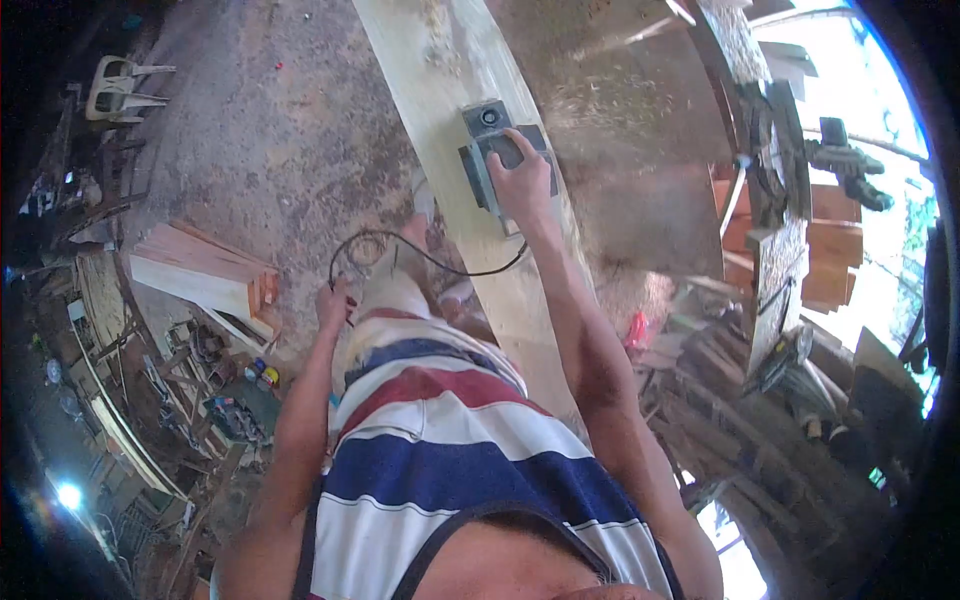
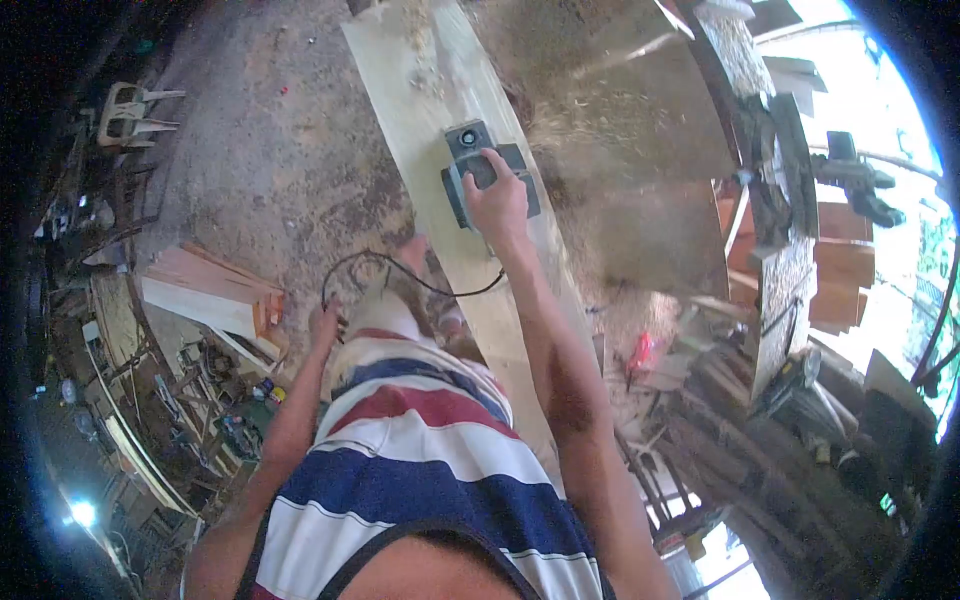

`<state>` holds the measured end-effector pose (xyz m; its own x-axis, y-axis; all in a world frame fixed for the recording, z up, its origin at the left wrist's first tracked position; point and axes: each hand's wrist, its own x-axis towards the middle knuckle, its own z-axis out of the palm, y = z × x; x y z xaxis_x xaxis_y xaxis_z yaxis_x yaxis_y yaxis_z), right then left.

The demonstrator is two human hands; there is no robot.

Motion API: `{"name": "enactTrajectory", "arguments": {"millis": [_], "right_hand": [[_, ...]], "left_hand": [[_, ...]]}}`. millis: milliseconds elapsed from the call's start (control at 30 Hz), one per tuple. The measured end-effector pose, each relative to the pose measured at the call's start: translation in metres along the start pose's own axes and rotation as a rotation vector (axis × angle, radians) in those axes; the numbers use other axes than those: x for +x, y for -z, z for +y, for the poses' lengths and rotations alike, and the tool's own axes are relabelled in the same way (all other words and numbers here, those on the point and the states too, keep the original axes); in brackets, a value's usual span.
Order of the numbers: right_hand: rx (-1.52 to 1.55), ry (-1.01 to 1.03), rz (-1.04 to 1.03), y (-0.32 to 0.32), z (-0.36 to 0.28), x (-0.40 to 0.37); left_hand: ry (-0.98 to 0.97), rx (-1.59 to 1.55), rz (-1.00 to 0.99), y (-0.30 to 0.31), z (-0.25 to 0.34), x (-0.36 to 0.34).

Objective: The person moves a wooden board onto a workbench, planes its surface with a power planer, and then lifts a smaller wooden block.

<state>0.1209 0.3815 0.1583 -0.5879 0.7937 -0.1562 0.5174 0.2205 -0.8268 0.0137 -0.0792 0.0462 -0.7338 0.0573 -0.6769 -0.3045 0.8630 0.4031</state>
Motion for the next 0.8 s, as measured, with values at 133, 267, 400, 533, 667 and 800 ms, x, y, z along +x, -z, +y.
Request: {"name": "enactTrajectory", "arguments": {"millis": [133,267,400,533,667,800], "right_hand": [[-0.036,-0.045,-0.030,-0.020,-0.040,0.078],[-0.053,0.004,0.001,-0.049,-0.068,0.163],[-0.052,0.066,0.025,-0.076,-0.088,0.243],[-0.046,0.182,0.050,-0.101,-0.109,0.313],[-0.060,0.199,0.005,-0.120,-0.132,0.375],[-0.014,0.238,0.026,-0.148,-0.140,0.451]], "left_hand": [[0.063,-0.079,-0.017,0.000,-0.019,0.000],[-0.001,0.027,-0.031,0.002,-0.030,0.002],[0.017,0.088,-0.046,0.006,-0.031,0.015],[0.060,0.179,-0.118,0.009,-0.022,0.041],[-0.194,0.144,-0.078,0.012,-0.020,0.067],[0.056,-0.080,-0.144,0.051,0.076,0.078]]}}
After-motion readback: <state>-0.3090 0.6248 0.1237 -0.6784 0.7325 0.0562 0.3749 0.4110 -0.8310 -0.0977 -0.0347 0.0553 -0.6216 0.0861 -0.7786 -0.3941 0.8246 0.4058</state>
